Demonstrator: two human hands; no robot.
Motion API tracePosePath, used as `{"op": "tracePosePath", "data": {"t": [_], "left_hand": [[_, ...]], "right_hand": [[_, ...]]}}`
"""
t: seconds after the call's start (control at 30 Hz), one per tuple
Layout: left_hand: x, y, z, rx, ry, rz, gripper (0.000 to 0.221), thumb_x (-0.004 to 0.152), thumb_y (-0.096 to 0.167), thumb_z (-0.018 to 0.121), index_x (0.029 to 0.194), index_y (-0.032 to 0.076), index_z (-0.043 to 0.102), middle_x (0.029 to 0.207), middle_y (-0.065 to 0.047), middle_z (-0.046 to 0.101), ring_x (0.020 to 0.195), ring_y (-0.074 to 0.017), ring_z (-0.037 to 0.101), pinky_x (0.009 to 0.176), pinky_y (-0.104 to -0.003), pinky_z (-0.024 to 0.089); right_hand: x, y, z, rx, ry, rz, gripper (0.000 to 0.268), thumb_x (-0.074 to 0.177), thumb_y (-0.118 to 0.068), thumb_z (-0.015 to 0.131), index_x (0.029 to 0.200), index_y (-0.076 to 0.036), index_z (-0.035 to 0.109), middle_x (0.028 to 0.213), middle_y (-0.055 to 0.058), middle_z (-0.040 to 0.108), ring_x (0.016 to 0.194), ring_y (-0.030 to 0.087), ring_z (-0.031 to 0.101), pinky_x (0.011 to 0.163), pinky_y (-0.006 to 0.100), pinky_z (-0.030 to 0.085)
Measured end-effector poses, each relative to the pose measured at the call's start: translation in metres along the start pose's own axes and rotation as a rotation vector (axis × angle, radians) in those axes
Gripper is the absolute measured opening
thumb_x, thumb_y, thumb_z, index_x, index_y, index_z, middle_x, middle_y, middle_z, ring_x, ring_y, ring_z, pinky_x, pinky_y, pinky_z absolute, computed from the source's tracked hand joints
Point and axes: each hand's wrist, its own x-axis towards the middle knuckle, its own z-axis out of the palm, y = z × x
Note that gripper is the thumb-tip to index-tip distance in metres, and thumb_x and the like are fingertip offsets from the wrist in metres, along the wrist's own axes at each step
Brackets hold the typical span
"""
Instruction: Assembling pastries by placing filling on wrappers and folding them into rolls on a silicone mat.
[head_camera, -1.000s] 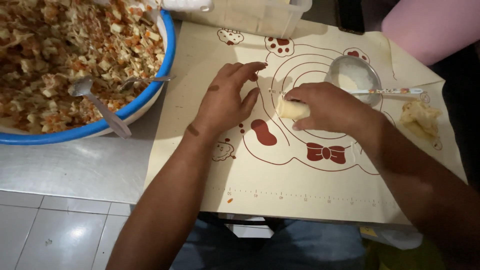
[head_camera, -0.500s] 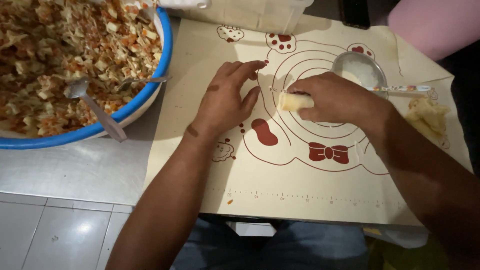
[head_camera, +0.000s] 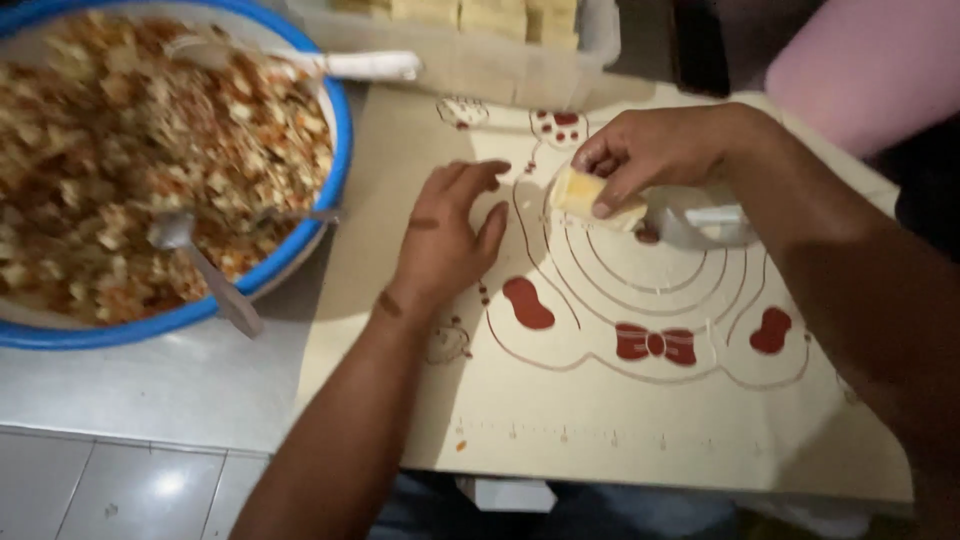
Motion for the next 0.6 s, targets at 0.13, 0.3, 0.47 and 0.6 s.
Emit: {"op": "tracePosePath", "data": {"t": [0.13,0.3,0.47,0.6], "left_hand": [[0.000,-0.006,0.009,-0.050,0.127,0.053,0.031,0.095,0.009,0.063,0.126,0.006,0.064,0.106,-0.013,0.066,0.102,-0.0313,0.061,0.092,-0.045,0.051],[0.003,-0.004,0.011,-0.032,0.147,0.045,0.033,0.094,0.009,0.062,0.126,0.003,0.065,0.105,-0.016,0.066,0.099,-0.0342,0.061,0.090,-0.046,0.051],[0.005,0.007,0.007,-0.023,0.072,0.040,0.032,0.093,0.009,0.063,0.125,0.003,0.064,0.105,-0.017,0.065,0.095,-0.0360,0.059,0.084,-0.047,0.050],[0.005,0.010,0.009,0.004,0.032,-0.015,0.037,0.092,0.011,0.064,0.129,0.004,0.064,0.111,-0.017,0.066,0.102,-0.0341,0.058,0.089,-0.046,0.049]], "right_hand": [[0.015,-0.005,-0.038,0.146,0.020,0.025,0.050,0.078,0.004,0.067,0.128,0.010,0.065,0.113,0.020,0.070,0.096,0.030,0.069,0.088,0.043,0.057],[0.045,-0.018,-0.056,0.265,-0.073,0.170,0.041,0.081,0.024,0.053,0.122,0.020,0.056,0.116,0.032,0.063,0.101,0.038,0.061,0.077,0.045,0.052],[0.079,-0.034,-0.108,0.275,-0.254,-0.135,0.047,0.075,0.014,0.065,0.122,0.011,0.058,0.094,0.019,0.063,0.084,0.029,0.062,0.075,0.043,0.055],[0.125,-0.060,-0.148,0.201,-0.074,-0.097,0.042,0.078,0.012,0.042,0.118,0.014,0.056,0.103,0.026,0.061,0.094,0.037,0.062,0.089,0.047,0.051]]}}
